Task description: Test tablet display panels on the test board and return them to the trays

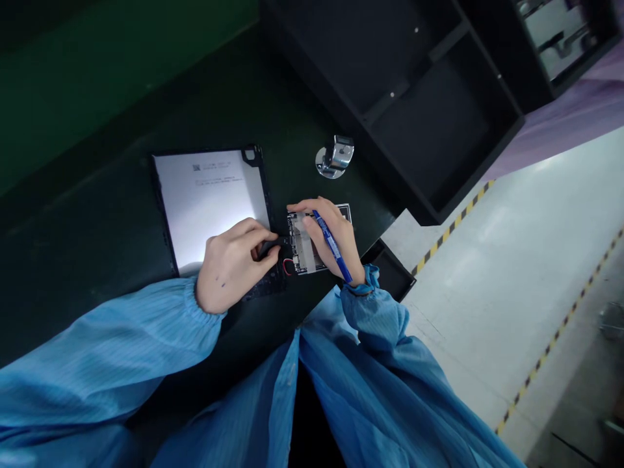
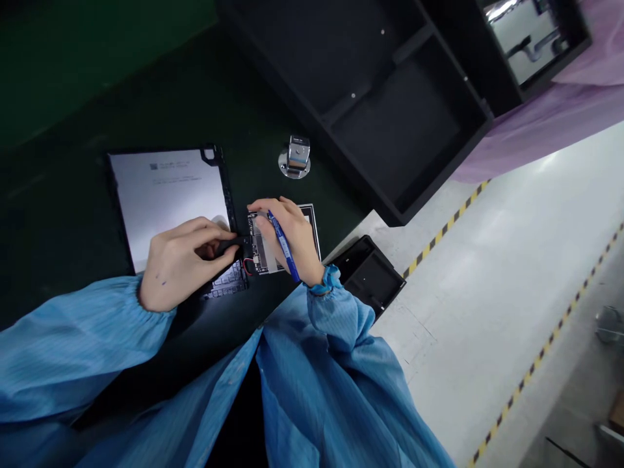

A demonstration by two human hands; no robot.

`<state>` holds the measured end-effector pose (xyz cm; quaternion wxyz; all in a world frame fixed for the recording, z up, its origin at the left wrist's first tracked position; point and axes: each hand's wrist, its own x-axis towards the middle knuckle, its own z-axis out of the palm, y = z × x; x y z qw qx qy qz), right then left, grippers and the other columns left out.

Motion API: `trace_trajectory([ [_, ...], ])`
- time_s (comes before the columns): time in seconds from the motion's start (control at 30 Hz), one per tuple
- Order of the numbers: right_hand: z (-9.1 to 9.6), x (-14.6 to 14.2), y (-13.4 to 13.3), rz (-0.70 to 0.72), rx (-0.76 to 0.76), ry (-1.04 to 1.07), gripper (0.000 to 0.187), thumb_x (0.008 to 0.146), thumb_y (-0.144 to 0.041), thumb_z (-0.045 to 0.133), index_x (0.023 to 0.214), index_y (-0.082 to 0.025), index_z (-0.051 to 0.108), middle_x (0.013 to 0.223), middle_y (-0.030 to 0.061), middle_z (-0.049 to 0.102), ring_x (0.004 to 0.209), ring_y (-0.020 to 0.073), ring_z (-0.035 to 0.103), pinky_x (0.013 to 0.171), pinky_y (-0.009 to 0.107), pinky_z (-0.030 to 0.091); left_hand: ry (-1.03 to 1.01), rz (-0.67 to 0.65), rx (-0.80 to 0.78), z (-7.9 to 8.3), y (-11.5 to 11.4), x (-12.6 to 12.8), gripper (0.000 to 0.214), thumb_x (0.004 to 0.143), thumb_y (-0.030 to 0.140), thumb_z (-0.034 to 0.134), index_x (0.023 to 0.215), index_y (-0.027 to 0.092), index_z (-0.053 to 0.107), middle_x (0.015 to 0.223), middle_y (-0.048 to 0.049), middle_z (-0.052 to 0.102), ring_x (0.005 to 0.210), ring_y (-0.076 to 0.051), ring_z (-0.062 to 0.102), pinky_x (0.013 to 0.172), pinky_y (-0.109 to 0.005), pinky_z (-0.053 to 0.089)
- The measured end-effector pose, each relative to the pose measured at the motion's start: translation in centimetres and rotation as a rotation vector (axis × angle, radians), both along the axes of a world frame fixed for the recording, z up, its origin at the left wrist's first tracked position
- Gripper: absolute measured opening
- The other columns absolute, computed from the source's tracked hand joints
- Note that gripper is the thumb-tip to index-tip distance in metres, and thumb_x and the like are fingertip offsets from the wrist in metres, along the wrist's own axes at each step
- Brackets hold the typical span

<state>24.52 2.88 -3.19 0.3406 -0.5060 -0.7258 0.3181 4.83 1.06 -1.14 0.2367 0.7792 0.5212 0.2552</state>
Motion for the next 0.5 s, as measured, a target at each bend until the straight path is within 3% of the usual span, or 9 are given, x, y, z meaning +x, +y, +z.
trace_trajectory([
  [0.5,-0.34,0.11,0.09,0.020,0.029,-0.005,0.020,0.103,-0.029,0.044,0.114,-0.025,0.061,0.116,-0.0005,0.069,0.114,0.0180,0.061,0.118,0.040,0.038,0.052,-0.035,0.103,-0.07,-0.50,0.18,0.013,0.091,0.017,0.060,0.091,0.013,0.073,0.081,-0.0023,0.066,0.061,-0.012,0.057,0.057,-0.029,0.049],
])
